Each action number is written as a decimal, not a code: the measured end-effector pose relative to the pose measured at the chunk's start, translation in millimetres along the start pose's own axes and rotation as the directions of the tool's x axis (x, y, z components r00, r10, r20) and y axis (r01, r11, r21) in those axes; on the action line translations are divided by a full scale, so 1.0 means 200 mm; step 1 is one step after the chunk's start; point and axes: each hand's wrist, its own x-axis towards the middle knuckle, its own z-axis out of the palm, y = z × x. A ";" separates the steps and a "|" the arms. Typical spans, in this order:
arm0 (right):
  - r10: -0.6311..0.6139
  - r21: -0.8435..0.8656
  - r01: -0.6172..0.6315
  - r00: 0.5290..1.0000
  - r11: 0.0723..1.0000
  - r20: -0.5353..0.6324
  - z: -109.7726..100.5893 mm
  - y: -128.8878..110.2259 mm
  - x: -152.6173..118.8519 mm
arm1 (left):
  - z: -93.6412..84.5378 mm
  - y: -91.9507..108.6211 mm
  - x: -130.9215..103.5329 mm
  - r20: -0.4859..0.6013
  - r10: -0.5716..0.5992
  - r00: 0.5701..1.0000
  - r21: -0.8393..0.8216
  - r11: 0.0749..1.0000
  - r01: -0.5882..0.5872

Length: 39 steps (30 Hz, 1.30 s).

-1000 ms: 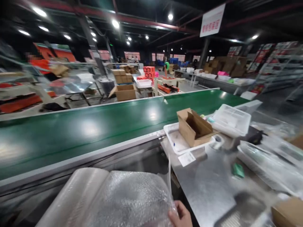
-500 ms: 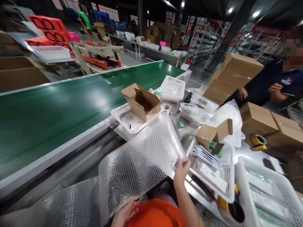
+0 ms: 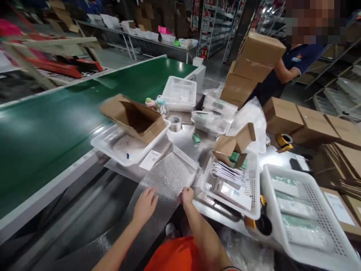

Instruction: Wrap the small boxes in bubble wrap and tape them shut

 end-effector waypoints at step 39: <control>-0.765 -0.697 0.693 0.547 0.184 0.341 -1.61 -0.12 0.07 | 0.47 0.08 0.72 0.148 0.205 0.967 0.444 0.860 -0.251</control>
